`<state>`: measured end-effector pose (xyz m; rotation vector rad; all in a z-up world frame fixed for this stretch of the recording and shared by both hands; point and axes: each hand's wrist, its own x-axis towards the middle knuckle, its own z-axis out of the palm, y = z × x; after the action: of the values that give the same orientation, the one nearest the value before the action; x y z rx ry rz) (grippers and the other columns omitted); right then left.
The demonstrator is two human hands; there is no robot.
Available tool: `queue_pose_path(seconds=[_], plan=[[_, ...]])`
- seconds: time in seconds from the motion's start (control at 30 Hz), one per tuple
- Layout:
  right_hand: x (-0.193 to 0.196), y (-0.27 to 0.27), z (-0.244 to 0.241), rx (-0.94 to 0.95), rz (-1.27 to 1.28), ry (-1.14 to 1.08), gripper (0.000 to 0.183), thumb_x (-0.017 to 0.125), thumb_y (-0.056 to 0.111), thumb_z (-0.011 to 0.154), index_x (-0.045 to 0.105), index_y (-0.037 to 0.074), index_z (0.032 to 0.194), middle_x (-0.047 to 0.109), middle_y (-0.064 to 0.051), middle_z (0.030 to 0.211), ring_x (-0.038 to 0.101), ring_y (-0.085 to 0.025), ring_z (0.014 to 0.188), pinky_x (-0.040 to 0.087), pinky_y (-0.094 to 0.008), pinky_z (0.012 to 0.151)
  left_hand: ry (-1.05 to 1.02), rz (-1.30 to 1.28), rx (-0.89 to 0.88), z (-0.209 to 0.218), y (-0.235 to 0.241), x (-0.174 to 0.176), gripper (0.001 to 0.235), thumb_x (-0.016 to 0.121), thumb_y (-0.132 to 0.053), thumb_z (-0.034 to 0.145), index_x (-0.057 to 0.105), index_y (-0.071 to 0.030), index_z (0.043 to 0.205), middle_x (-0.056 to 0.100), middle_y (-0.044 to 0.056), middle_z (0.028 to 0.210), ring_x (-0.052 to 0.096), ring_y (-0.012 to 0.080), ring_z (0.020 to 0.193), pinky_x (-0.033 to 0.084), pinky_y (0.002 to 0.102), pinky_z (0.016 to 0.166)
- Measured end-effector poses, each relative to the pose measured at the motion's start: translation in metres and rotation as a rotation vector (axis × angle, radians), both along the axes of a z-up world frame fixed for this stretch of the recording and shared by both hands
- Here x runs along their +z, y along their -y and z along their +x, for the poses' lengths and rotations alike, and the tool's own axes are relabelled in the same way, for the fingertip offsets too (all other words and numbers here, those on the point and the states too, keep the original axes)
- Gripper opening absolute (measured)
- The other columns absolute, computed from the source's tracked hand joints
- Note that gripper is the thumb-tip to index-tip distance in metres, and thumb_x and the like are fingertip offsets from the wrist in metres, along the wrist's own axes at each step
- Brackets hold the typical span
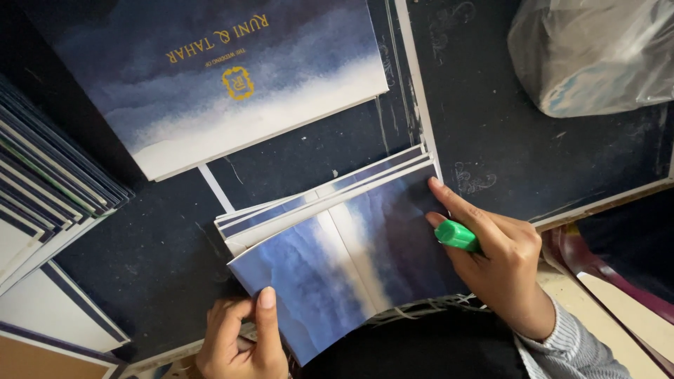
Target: Assembling paper invitations by applying adhesive with a glue stick and folding the components together.
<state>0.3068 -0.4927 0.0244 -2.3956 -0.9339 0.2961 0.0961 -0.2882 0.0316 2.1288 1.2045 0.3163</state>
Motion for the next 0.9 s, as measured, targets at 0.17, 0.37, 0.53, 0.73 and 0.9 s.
queue_pose_path(seconds=[0.17,0.37,0.53,0.73,0.9], plan=[[-0.004,0.003,-0.001,-0.006,-0.003,0.001,0.040,0.085,0.006,0.104,0.073,0.005,0.143,0.080,-0.002,0.092,0.040,-0.010,0.056,0.040,-0.030,0.056,-0.003,0.002,0.030,0.006,0.001,0.000,0.028,0.077,-0.013,0.099,0.066,-0.003,0.075,0.060,0.004,0.066,0.053,0.0158,0.063,0.043,0.030,0.059],[-0.005,0.002,-0.002,-0.022,-0.027,0.029,0.037,0.084,0.004,0.105,0.075,0.005,0.140,0.084,-0.007,0.117,0.049,-0.011,0.056,0.044,-0.030,0.058,0.050,0.006,0.054,0.012,0.001,-0.004,0.027,0.076,-0.011,0.100,0.066,-0.001,0.077,0.059,0.004,0.068,0.053,0.0176,0.066,0.045,0.031,0.064],[-0.007,0.011,-0.003,-0.019,-0.079,0.001,0.037,0.084,0.007,0.104,0.078,0.007,0.141,0.082,-0.006,0.132,0.065,-0.011,0.064,0.052,-0.032,0.068,0.096,0.076,0.058,0.017,0.000,-0.005,0.025,0.075,-0.011,0.101,0.068,0.000,0.080,0.062,0.009,0.070,0.057,0.0228,0.064,0.048,0.036,0.067],[-0.017,0.024,-0.007,-0.069,-0.158,0.068,0.038,0.091,0.017,0.114,0.085,0.005,0.149,0.065,-0.008,0.074,0.036,-0.014,0.053,0.037,-0.036,0.060,0.071,0.061,0.019,0.018,-0.007,0.000,0.026,0.074,-0.018,0.101,0.067,-0.006,0.079,0.059,0.004,0.067,0.054,0.0208,0.061,0.046,0.035,0.064],[-0.016,0.023,-0.007,-0.079,-0.087,0.064,0.035,0.092,0.008,0.118,0.085,-0.006,0.150,0.075,-0.013,0.088,0.036,-0.012,0.057,0.036,-0.034,0.061,0.076,0.036,0.006,0.015,-0.004,-0.007,0.028,0.074,-0.020,0.102,0.066,-0.008,0.077,0.062,0.000,0.065,0.055,0.0174,0.059,0.046,0.034,0.066]])
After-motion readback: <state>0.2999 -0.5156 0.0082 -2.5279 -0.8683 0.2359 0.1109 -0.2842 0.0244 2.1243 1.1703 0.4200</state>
